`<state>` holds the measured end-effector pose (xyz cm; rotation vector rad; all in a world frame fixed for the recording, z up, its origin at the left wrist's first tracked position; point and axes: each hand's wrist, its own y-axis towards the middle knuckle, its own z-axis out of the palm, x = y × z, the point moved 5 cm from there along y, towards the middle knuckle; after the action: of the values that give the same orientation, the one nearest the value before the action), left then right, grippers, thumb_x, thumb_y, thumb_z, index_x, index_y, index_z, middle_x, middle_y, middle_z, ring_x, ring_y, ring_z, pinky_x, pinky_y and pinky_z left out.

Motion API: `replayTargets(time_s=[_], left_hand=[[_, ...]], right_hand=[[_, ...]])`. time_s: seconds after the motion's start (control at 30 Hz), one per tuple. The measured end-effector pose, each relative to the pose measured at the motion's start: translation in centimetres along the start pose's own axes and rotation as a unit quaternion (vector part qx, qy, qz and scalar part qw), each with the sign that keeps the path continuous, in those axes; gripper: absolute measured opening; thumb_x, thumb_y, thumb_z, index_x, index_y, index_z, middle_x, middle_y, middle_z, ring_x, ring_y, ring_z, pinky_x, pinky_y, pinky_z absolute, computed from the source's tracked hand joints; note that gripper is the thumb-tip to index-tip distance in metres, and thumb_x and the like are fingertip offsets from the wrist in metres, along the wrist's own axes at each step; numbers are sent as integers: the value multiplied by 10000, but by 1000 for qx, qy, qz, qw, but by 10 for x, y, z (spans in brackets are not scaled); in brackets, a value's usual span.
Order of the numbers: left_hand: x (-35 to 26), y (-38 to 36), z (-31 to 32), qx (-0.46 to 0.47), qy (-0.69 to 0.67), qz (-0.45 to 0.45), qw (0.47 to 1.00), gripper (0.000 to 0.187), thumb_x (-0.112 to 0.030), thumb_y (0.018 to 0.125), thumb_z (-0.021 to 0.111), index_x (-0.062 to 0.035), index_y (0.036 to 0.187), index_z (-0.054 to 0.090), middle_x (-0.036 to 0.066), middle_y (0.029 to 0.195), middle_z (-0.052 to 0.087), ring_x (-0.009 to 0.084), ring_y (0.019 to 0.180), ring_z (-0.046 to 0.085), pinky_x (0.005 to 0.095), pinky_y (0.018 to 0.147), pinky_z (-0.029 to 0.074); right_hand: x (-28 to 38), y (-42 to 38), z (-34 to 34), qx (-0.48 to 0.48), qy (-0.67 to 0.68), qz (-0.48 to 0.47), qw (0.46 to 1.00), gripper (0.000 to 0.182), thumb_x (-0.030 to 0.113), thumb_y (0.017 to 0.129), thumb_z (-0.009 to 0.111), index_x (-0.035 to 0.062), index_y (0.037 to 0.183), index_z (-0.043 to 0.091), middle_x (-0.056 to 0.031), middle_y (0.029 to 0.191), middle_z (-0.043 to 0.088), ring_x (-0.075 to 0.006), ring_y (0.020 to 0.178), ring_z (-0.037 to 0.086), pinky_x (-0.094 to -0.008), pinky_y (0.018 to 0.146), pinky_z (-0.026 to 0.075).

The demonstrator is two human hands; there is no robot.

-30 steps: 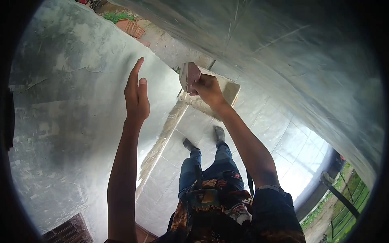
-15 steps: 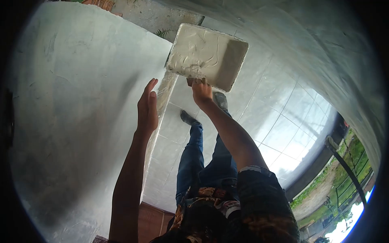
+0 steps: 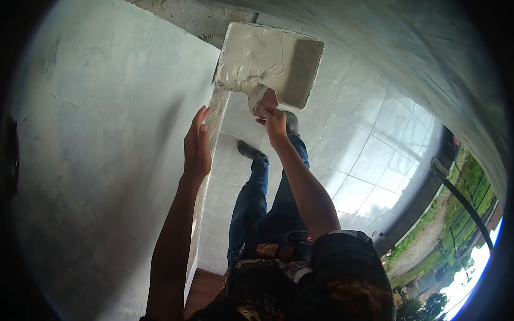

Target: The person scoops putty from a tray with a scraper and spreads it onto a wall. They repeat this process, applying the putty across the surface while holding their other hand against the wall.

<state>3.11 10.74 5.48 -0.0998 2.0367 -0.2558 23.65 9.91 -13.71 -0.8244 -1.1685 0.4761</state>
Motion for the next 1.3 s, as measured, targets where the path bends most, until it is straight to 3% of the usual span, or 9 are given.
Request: replayTargets(time_s=[0.03, 0.13, 0.37, 0.47, 0.53, 0.6, 0.9, 0.97, 1.3], left_hand=[[2, 1, 3, 6, -3, 2, 1000, 572, -356, 1076, 335, 56, 1469, 386, 292, 1469, 471, 415, 1392, 440, 457, 1153, 333], [7, 2, 15, 26, -8, -2, 1000, 578, -361, 1075, 337, 59, 1470, 384, 282, 1475, 470, 408, 1388, 447, 452, 1149, 337], [8, 3, 25, 39, -11, -23, 999, 592, -381, 1074, 335, 39, 1491, 367, 250, 1484, 476, 385, 1400, 441, 440, 1156, 327], [11, 4, 23, 33, -10, -25, 999, 591, -380, 1075, 336, 38, 1493, 360, 249, 1485, 476, 383, 1402, 439, 441, 1156, 327], [12, 6, 20, 28, -18, -31, 999, 591, -383, 1075, 335, 32, 1495, 359, 250, 1486, 475, 382, 1403, 438, 443, 1157, 326], [13, 9, 21, 25, -27, -32, 999, 591, -387, 1075, 333, 27, 1497, 358, 250, 1487, 473, 382, 1404, 437, 446, 1158, 324], [19, 5, 19, -7, 10, -84, 996, 615, -428, 1073, 307, 2, 1511, 346, 224, 1491, 483, 379, 1417, 424, 458, 1169, 311], [20, 4, 19, -13, 17, -99, 995, 626, -444, 1072, 307, -2, 1514, 345, 229, 1491, 482, 375, 1417, 426, 457, 1170, 310], [7, 7, 27, -50, 16, -94, 994, 603, -435, 1084, 265, -10, 1496, 379, 219, 1438, 543, 362, 1382, 467, 441, 1162, 308]], right_hand=[[-9, 9, -4, -30, 165, 8, 986, 122, 66, 957, 618, 12, 1066, 630, -110, 1088, 645, -203, 1023, 639, -411, 942, 559], [-47, 25, -13, -92, 287, 34, 953, 189, 46, 944, 631, 11, 1125, 591, -112, 1089, 636, -228, 1006, 638, -429, 941, 564], [-114, -43, -52, -124, 140, 104, 977, 175, 50, 943, 623, -51, 1086, 612, -130, 1060, 635, -236, 915, 671, -392, 808, 611], [-22, -71, -48, -59, -327, -162, 929, 97, 19, 915, 615, -51, 973, 646, -188, 970, 654, -289, 823, 693, -373, 744, 586], [49, -72, -46, -19, -443, -399, 802, 120, 3, 906, 625, -8, 1017, 671, -155, 968, 677, -344, 893, 660, -415, 786, 550], [94, -53, -52, -7, -516, -458, 724, 172, -40, 855, 634, 2, 1015, 681, -153, 994, 687, -364, 952, 638, -440, 850, 530], [69, 74, -4, 164, -641, -324, 676, 131, 28, 868, 585, 22, 954, 684, -176, 969, 679, -371, 977, 648, -476, 882, 527], [62, 79, 33, 210, -667, -366, 614, 129, 12, 848, 586, 0, 943, 671, -198, 954, 681, -385, 970, 659, -471, 873, 542], [83, 81, 81, 212, -685, -341, 608, 253, 5, 786, 609, -25, 1032, 661, -238, 953, 700, -389, 944, 692, -482, 847, 544]])
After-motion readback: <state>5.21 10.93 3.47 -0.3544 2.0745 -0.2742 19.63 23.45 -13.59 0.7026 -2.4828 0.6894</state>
